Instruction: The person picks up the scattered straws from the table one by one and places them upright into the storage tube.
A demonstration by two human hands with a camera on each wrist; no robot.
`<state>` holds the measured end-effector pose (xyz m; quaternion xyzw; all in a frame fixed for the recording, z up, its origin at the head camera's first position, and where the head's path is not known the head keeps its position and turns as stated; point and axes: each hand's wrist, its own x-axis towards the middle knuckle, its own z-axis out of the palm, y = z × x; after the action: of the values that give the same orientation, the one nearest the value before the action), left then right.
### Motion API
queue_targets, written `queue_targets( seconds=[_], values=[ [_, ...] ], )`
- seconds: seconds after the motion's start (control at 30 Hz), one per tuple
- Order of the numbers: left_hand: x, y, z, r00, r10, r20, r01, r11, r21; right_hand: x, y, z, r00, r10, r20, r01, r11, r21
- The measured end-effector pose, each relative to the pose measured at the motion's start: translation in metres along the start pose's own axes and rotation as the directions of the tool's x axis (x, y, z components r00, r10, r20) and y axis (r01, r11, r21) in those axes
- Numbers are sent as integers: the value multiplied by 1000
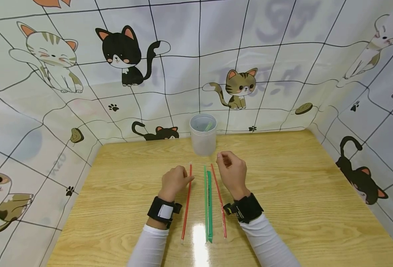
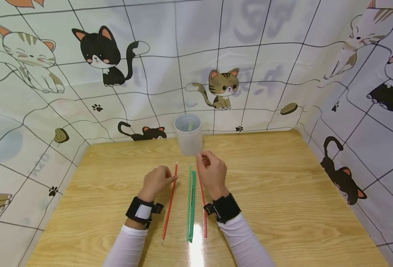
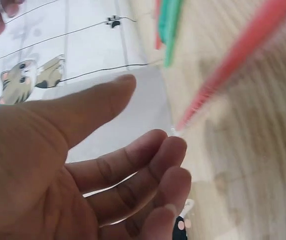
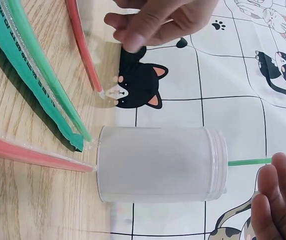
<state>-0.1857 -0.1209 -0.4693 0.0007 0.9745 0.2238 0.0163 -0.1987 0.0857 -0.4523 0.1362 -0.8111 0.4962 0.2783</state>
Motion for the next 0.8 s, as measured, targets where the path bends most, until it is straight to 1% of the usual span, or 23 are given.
queue_targets(
  seconds=[0.07, 0.17, 0.33, 0.43, 0.63, 0.8],
  values=[
    [0, 0, 2, 1000, -10, -13, 11, 999, 32, 0, 0, 0, 1000, 0, -3, 0, 1000, -3],
    [1, 1, 6, 999, -34, -10, 35, 997, 64, 0, 0, 1, 1000, 2, -4, -2, 1000, -2],
    [2, 4, 12, 997, -66, 34, 62, 994, 95, 1, 1, 2, 1000, 9, -5, -9, 1000, 10],
    [2, 6, 16, 996, -72, 44, 66, 991, 114, 0, 1, 2, 1000, 3, -7, -3, 1000, 18],
    [3, 6, 21, 997, -68, 24, 63, 985, 159, 0, 0, 2, 1000, -9, -8, 9, 1000, 25],
    [2, 5, 24, 998, -65, 10, 62, 983, 174, -1, -1, 3, 1000, 6, -6, -6, 1000, 20]
  ],
)
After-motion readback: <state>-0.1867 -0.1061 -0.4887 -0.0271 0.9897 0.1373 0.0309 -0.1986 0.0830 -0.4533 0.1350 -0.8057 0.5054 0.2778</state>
